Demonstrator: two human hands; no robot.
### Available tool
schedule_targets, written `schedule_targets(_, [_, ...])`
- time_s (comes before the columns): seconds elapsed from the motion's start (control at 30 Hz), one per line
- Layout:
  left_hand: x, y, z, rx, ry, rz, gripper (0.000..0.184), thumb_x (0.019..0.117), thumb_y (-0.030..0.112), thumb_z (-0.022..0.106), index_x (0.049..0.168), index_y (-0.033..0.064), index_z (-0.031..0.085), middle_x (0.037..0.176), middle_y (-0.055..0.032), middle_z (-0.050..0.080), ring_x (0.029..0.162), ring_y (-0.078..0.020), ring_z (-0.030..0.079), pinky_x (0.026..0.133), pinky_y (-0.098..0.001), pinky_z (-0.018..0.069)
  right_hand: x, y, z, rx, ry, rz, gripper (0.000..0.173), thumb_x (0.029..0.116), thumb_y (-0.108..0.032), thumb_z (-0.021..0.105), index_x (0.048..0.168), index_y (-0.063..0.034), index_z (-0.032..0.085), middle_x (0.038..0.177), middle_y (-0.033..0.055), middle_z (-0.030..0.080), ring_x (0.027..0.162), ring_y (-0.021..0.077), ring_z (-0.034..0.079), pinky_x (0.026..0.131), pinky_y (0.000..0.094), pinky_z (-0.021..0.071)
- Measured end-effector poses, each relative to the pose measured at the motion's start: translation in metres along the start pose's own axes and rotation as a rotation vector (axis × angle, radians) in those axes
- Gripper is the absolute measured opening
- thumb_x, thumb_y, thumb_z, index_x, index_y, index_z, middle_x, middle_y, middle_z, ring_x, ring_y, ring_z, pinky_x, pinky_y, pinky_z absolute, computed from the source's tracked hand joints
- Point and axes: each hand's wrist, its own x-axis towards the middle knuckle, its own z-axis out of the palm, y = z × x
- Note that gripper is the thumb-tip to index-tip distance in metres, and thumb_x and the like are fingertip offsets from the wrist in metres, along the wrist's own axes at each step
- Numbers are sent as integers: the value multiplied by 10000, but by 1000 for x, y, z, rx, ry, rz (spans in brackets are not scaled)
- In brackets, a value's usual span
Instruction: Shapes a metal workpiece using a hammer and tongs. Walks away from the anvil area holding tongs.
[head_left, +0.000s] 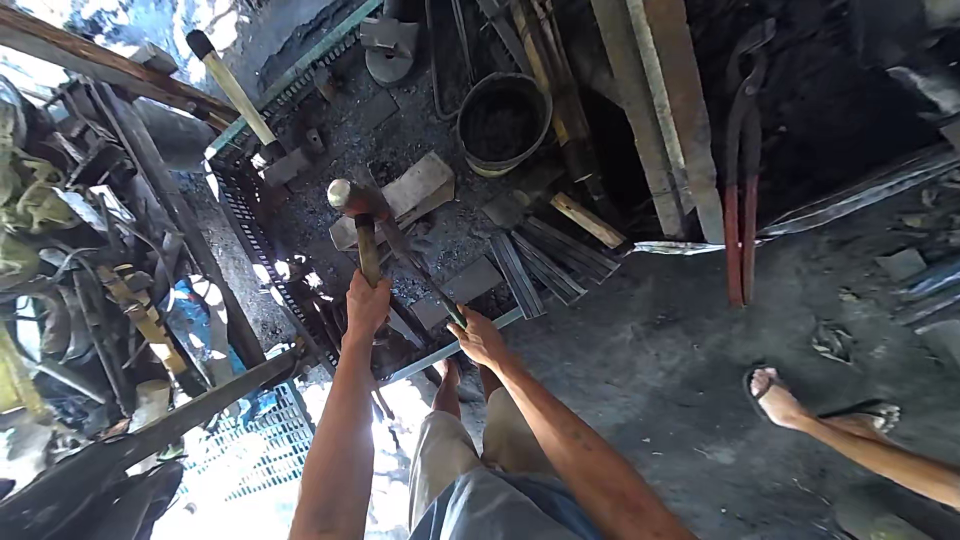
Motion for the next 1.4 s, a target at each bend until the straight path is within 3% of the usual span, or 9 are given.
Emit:
schedule_targets(0.37, [-3, 0, 6, 28, 22, -5, 413, 1005, 308, 631, 1322, 83, 491, 764, -136, 653, 506, -236, 646, 478, -419, 592, 10, -8, -10, -31, -41, 29, 533, 1034, -467, 541, 1479, -173, 547, 1184, 129, 718, 1117, 306, 687, 974, 534, 540])
schedule_targets(0.5, [-3, 3, 4, 0, 8, -35, 385, 979, 255, 653, 1284, 66, 513, 773, -130, 676, 537, -226, 677, 503, -401, 610, 8, -14, -12, -41, -37, 48, 468, 1039, -455, 543, 1401, -162, 594, 1140, 127, 722, 1079, 300, 696, 946, 526, 550])
schedule_targets(0.63, [3, 1, 2, -114, -20, -96, 419, 920, 136, 700, 1287, 50, 518, 844, -168, 721, 606, -255, 736, 542, -408, 647, 2, -36, -25, -53, -87, 199, 470, 1047, -491, 509, 1365, -154, 590, 1130, 138, 718, 1070, 323, 697, 913, 556, 551])
schedule_targets(0.77, [5, -4, 2, -74, 12, -21, 382, 912, 181, 688, 1242, 42, 552, 783, -143, 692, 572, -241, 694, 529, -417, 617, -11, -59, -30, -139, -15, 350, 576, 959, -602, 525, 1332, -169, 596, 1090, 133, 724, 1024, 346, 709, 808, 600, 566])
schedule_targets(0.9, [1, -3, 0, -54, 62, -12, 320, 878, 179, 682, 1158, 47, 601, 775, -150, 674, 552, -255, 667, 513, -439, 595, -8, -61, -28, -235, -31, 376, 515, 989, -465, 583, 1277, -39, 593, 1190, 205, 680, 1064, 374, 700, 825, 584, 576])
schedule_targets(1.0, [-26, -11, -12, -163, 21, 13, 284, 900, 193, 697, 1123, 36, 619, 707, -131, 663, 507, -238, 646, 476, -406, 580, -13, -49, -31, -256, -33, 383, 414, 942, -323, 623, 1231, -27, 599, 1170, 215, 681, 1045, 382, 703, 808, 595, 578])
schedule_targets(1.2, [-103, -14, -49, -323, 44, 238, 271, 943, 203, 710, 1097, -2, 620, 640, -112, 636, 480, -238, 633, 460, -402, 591, -56, 7, -16, -216, -43, 353, 372, 918, -267, 640, 1200, -25, 622, 1113, 214, 689, 1033, 390, 694, 824, 612, 566])
schedule_targets(1.3, [-126, 19, -85, -314, 113, 450, 283, 969, 268, 693, 1114, 32, 636, 643, -87, 643, 494, -226, 637, 477, -402, 591, -65, 19, -13, -209, -55, 360, 376, 917, -265, 650, 1208, -29, 624, 1140, 221, 683, 1058, 396, 688, 840, 616, 564])
schedule_targets(1.4, [-144, 67, -124, -362, 186, 798, 268, 991, 284, 677, 1128, 65, 608, 689, -57, 653, 504, -215, 633, 462, -400, 587, -61, 25, -17, -217, -50, 371, 381, 909, -278, 650, 1206, -42, 617, 1130, 214, 683, 1036, 392, 694, 814, 611, 573])
